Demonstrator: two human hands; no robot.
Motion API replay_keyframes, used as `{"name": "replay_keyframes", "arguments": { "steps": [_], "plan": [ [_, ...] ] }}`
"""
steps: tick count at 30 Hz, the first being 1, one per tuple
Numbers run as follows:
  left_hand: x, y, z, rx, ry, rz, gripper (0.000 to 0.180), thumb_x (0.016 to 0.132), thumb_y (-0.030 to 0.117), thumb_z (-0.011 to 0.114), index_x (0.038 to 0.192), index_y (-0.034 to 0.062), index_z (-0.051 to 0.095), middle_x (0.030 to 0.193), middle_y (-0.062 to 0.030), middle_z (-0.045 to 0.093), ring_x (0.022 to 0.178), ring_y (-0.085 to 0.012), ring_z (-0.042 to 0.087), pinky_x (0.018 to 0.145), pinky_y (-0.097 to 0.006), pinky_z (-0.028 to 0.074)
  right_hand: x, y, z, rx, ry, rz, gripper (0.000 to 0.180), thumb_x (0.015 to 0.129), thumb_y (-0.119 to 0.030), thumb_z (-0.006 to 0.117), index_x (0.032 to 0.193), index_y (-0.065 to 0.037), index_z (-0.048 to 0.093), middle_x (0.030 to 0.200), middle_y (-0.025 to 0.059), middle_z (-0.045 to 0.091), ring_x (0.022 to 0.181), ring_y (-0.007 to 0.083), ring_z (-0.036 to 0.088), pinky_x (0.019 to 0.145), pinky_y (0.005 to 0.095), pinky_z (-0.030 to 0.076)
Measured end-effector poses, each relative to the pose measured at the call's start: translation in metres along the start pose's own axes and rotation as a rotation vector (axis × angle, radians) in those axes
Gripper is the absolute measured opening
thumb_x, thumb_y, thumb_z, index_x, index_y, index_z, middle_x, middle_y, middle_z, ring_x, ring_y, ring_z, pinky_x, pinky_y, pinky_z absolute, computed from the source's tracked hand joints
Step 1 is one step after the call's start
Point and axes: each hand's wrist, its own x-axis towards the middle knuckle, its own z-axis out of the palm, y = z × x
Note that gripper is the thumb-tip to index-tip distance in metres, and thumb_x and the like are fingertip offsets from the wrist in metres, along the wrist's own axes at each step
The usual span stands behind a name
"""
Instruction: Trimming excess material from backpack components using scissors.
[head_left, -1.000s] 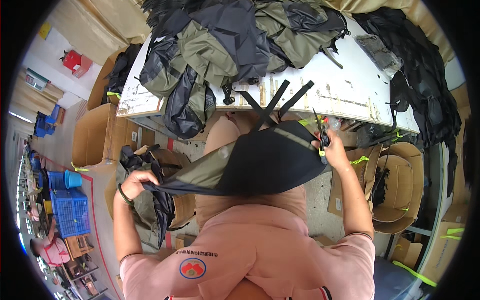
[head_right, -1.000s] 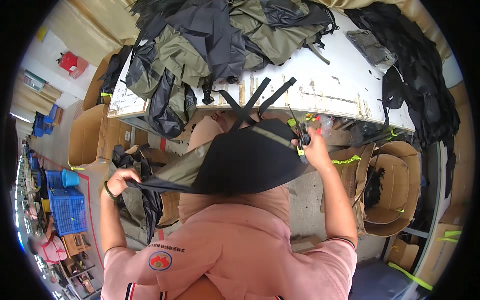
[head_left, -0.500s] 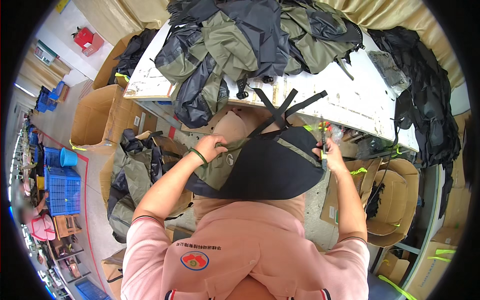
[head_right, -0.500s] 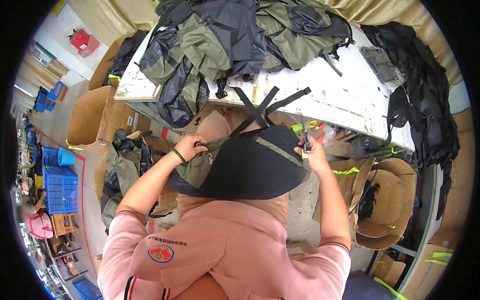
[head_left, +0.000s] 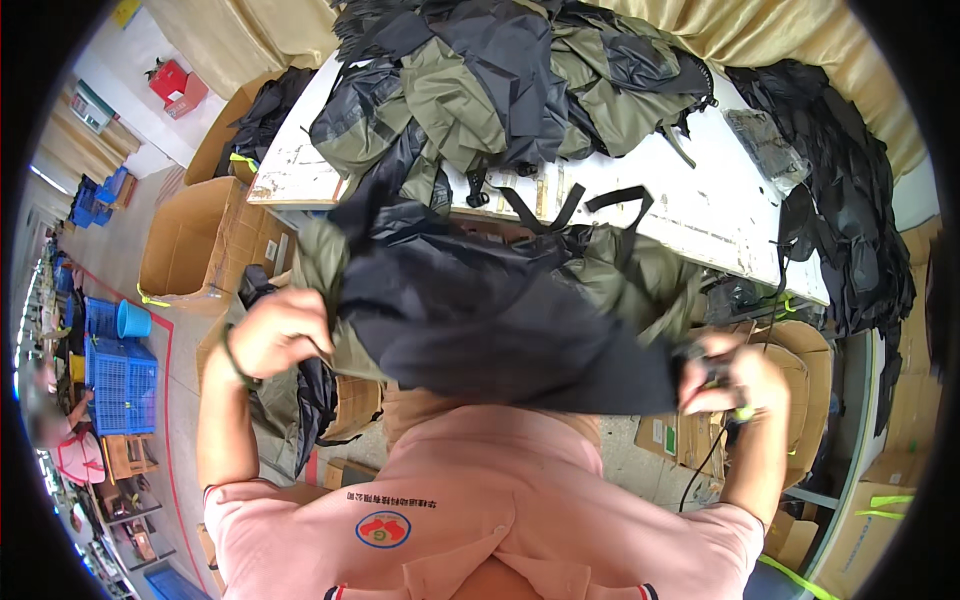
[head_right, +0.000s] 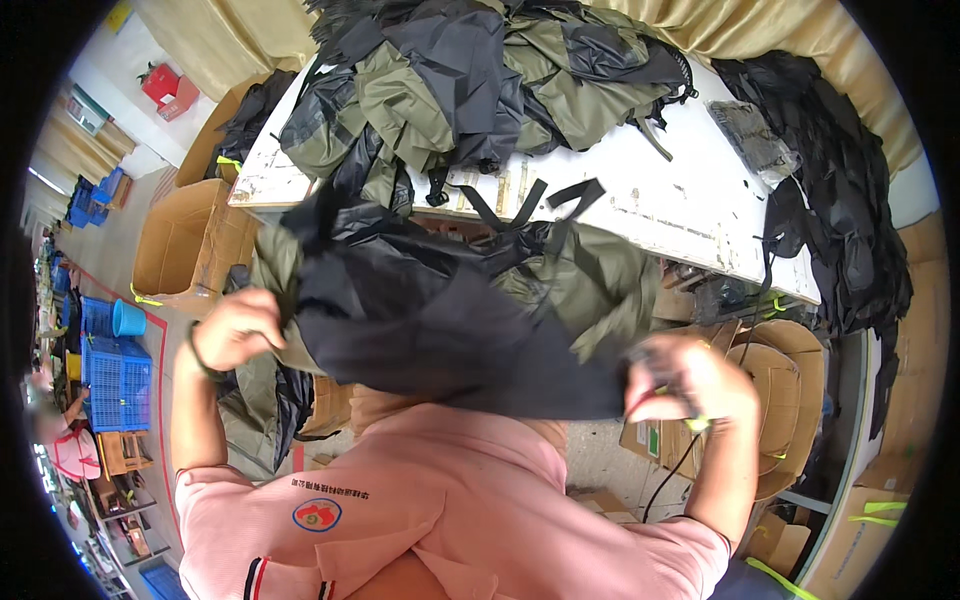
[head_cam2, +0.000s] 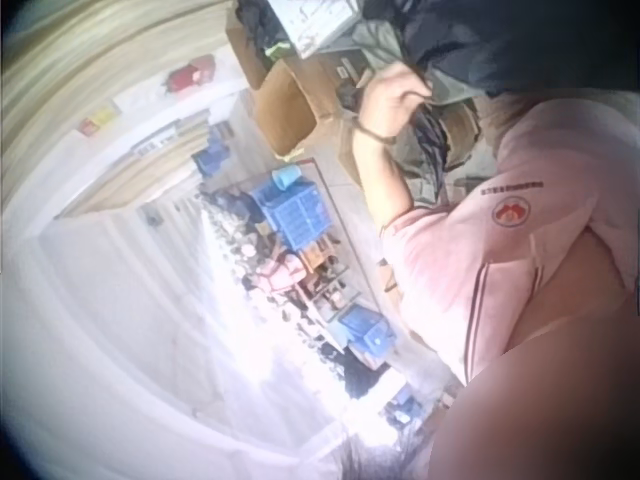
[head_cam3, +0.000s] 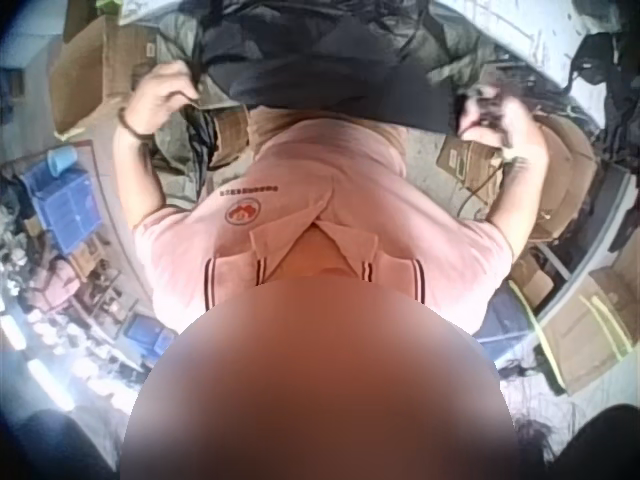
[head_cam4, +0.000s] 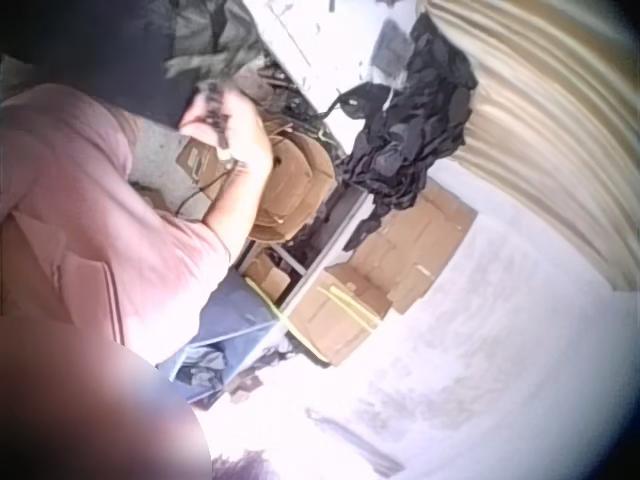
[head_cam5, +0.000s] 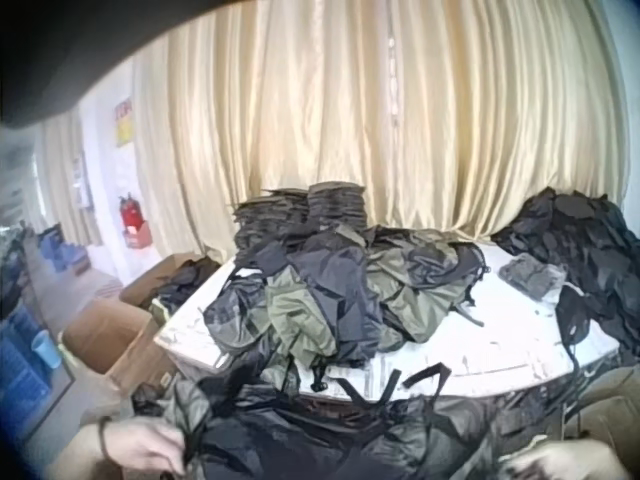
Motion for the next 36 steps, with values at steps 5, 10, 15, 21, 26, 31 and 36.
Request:
{"name": "replay_keyframes", "arguments": {
  "steps": [5, 10, 15, 21, 26, 31, 36],
  "plan": [
    [-0.039, -0.058, 0.102, -0.112, -0.912, -0.228, 0.027, 0.070, 0.025, 0.079, 0.086, 0.0082, 0.065, 0.077, -0.0069, 0.062, 0.071, -0.0195, 0.062, 0.061, -0.033, 0.046, 0.045, 0.055, 0.015, -0.531, -0.372, 0.183, 0.025, 0.071, -0.012, 0.081, 0.085, -0.005, 0.061, 0.079, 0.0033, 0.067, 0.071, 0.0100, 0.060, 0.064, 0.0269, 0.048],
    [0.024, -0.045, 0.095, -0.176, -0.202, -0.130, 0.020, 0.081, 0.022, 0.070, 0.092, 0.0076, 0.064, 0.075, -0.0048, 0.062, 0.068, -0.0166, 0.060, 0.061, -0.031, 0.048, 0.096, 0.049, 0.013, -0.284, 0.162, -0.089, 0.026, 0.073, -0.003, 0.077, 0.086, -0.008, 0.055, 0.071, -0.0049, 0.055, 0.064, 0.0050, 0.053, 0.055, 0.0213, 0.042],
    [0.089, -0.078, 0.138, -0.125, 0.089, -0.092, 0.015, 0.080, 0.017, 0.069, 0.088, 0.0054, 0.063, 0.081, -0.0092, 0.059, 0.076, -0.0241, 0.060, 0.067, -0.033, 0.047, 0.194, 0.085, 0.007, -0.290, 0.287, -0.321, 0.024, 0.076, 0.013, 0.058, 0.096, -0.001, 0.053, 0.088, 0.0058, 0.062, 0.091, 0.0133, 0.060, 0.077, 0.0289, 0.053],
    [0.097, -0.108, 0.184, 0.234, 0.241, -0.149, 0.022, 0.075, 0.018, 0.073, 0.091, 0.0080, 0.061, 0.086, -0.0092, 0.056, 0.087, -0.0318, 0.055, 0.080, -0.041, 0.044, 0.255, 0.101, 0.005, -1.045, 0.424, -0.299, 0.036, 0.068, -0.006, 0.073, 0.098, -0.009, 0.052, 0.084, 0.0153, 0.062, 0.083, 0.0377, 0.058, 0.074, 0.0416, 0.048],
    [0.096, -0.119, 0.179, 0.048, 0.209, -0.397, 0.027, 0.071, 0.016, 0.077, 0.087, 0.0060, 0.057, 0.081, -0.0082, 0.052, 0.078, -0.0270, 0.054, 0.068, -0.036, 0.045, 0.264, 0.121, -0.017, -0.874, 0.511, -0.349, 0.032, 0.071, 0.000, 0.069, 0.097, -0.006, 0.052, 0.085, 0.0153, 0.062, 0.084, 0.0331, 0.059, 0.077, 0.0379, 0.048],
    [0.088, -0.135, 0.169, -0.127, 0.221, -0.185, 0.021, 0.074, 0.011, 0.075, 0.081, 0.0055, 0.056, 0.073, -0.0038, 0.052, 0.068, -0.0175, 0.052, 0.062, -0.030, 0.043, 0.221, 0.097, -0.037, -0.401, 0.312, -0.342, 0.025, 0.076, 0.004, 0.071, 0.090, -0.004, 0.052, 0.083, 0.0016, 0.059, 0.076, 0.0094, 0.058, 0.071, 0.0242, 0.048],
    [0.082, -0.133, 0.153, -0.713, 0.164, -0.329, 0.017, 0.083, 0.002, 0.066, 0.080, 0.0070, 0.051, 0.070, 0.0054, 0.051, 0.064, -0.0022, 0.045, 0.058, -0.019, 0.038, 0.167, 0.065, -0.057, -0.250, 0.391, -0.328, 0.023, 0.078, -0.001, 0.072, 0.091, -0.005, 0.053, 0.078, -0.0014, 0.058, 0.074, 0.0075, 0.057, 0.069, 0.0220, 0.048]
  ]
}}
